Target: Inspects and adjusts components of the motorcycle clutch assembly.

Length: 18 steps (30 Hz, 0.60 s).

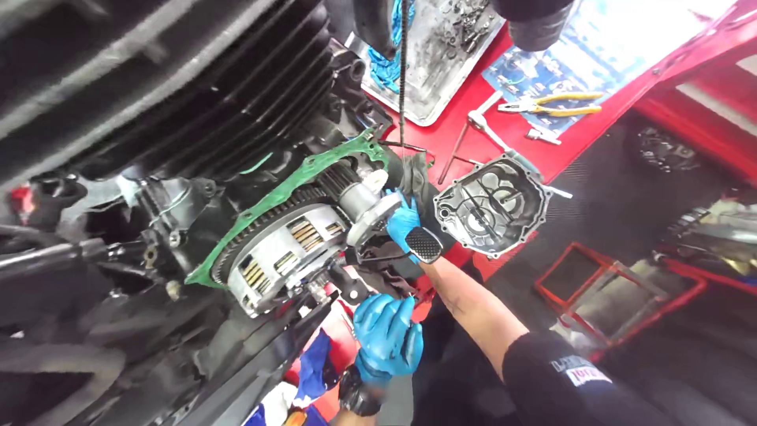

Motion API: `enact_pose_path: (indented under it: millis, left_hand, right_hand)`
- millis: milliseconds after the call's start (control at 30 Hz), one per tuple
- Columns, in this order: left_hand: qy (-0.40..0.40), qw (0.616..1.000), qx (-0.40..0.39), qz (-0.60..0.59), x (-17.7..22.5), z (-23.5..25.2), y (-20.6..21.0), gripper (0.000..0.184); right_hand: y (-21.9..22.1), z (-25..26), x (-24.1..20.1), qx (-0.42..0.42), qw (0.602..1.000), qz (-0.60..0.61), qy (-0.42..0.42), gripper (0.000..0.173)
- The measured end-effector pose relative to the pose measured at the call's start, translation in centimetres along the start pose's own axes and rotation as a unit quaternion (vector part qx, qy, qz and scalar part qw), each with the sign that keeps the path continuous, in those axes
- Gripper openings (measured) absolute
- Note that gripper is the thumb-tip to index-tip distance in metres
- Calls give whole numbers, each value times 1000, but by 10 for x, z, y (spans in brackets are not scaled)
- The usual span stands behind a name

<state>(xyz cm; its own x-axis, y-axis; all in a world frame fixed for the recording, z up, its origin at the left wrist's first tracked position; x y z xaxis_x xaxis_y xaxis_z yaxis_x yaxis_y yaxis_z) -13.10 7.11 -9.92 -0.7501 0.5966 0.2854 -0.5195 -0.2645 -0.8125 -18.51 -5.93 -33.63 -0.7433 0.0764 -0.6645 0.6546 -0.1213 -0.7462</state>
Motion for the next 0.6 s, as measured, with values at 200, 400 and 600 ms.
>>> enact_pose_path:
  millis: [200, 400, 600]
  left_hand:
    - [-8, 1000, 6, -2, 1, 0, 0, 36]
    - [-20, 1000, 13, -6, 1, 0, 0, 35]
    - [-4, 1000, 15, -12, 1, 3, 1, 35]
  right_hand:
    - [-64, -84, 39, 32, 999, 3, 26, 31]
    - [-16, -40, 26, 33, 998, 31, 35, 37]
    - [-80, 84, -74, -320, 946, 6, 54, 52]
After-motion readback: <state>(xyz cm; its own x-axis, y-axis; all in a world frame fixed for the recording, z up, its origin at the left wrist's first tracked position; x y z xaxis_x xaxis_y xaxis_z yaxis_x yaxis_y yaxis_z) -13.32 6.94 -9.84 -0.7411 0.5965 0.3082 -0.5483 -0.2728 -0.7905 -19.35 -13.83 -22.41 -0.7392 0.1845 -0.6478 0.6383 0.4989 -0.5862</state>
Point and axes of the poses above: each hand's wrist, its own z-axis towards the middle knuckle, its own y-axis out of the palm, x = y × z, the point moved 5 cm from there along z, towards the middle knuckle, and after that the axes turned 6 degrees about x, right-handed, at the moved point
